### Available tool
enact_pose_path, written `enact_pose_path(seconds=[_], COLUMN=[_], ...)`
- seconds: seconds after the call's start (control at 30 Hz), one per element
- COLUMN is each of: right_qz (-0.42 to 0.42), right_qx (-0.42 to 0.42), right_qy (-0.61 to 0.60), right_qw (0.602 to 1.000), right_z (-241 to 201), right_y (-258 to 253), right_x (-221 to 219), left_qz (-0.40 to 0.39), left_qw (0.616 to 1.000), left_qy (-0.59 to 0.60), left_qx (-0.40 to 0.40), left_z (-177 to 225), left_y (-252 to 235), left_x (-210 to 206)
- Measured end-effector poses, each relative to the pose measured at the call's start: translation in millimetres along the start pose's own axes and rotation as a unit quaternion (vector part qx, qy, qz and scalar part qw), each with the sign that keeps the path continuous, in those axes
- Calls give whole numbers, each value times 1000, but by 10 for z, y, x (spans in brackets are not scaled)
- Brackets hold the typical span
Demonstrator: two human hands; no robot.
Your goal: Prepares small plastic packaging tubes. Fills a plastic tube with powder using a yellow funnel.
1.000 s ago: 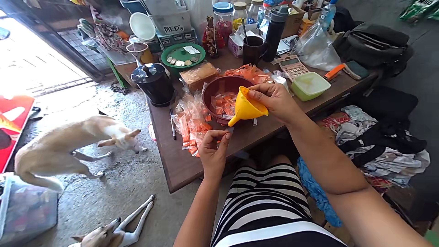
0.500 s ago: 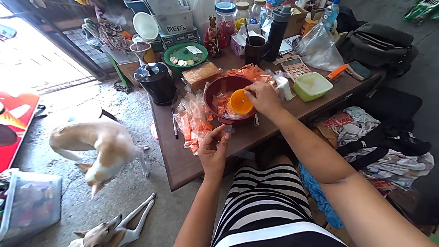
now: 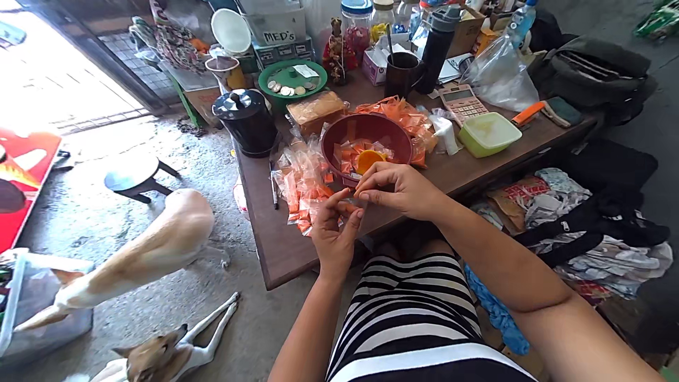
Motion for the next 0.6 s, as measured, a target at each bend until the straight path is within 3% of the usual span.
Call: enact_pose_path(seconds=[0.33, 0.6], right_qz=[40, 5], right_qx=[12, -25], right_qy=[21, -40], right_qw=[999, 999], right_z=[-61, -18], right_y=[59, 140], right_x=[29, 24], left_qz=[-40, -50], left_qw=[999, 997], left_qy=[25, 51], left_qx=[-4, 2], left_z=[85, 138], left_y=[-8, 9], left_x=[-62, -76])
Point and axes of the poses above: each hand's wrist, its own y-axis away from the middle knuckle, its own x-axis out of the back of the hand, z = x × y, the point moved 10 cm from there along -y, towards the middle knuckle, and after that the axes turned 2 degrees about x, right-handed, at the moved point
